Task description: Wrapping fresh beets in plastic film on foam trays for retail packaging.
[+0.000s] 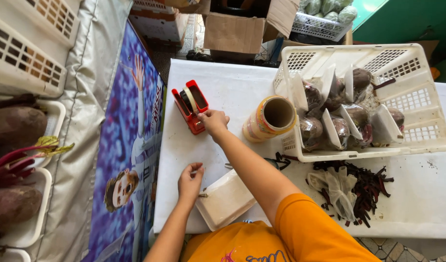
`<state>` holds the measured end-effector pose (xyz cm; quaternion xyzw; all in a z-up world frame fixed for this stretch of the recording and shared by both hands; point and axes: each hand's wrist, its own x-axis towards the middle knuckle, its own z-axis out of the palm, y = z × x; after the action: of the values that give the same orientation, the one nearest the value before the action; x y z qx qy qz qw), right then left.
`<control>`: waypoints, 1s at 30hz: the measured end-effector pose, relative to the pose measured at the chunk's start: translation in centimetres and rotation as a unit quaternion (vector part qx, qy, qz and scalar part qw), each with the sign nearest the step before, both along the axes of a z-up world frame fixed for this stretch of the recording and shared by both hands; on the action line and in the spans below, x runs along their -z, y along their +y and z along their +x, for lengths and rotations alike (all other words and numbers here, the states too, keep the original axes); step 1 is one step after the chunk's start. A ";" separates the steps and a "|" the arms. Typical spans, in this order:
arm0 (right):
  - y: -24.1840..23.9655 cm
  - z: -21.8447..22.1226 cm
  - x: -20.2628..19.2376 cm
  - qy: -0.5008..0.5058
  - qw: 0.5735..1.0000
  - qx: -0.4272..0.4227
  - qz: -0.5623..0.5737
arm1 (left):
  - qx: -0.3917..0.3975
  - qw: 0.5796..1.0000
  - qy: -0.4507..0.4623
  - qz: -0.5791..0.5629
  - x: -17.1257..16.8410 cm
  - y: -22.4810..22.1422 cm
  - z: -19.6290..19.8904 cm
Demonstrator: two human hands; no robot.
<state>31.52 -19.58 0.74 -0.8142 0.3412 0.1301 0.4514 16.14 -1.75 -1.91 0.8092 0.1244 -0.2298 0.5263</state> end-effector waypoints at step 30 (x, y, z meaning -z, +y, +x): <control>-2.3 -18.7 1.3 -0.096 0.995 -0.025 0.028 | -0.216 0.966 0.133 0.050 8.8 -9.5 10.3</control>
<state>12.83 -21.88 -0.56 -0.8183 0.2719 0.0724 0.5013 26.45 -11.27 -10.73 0.7506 0.3767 -0.2093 0.5010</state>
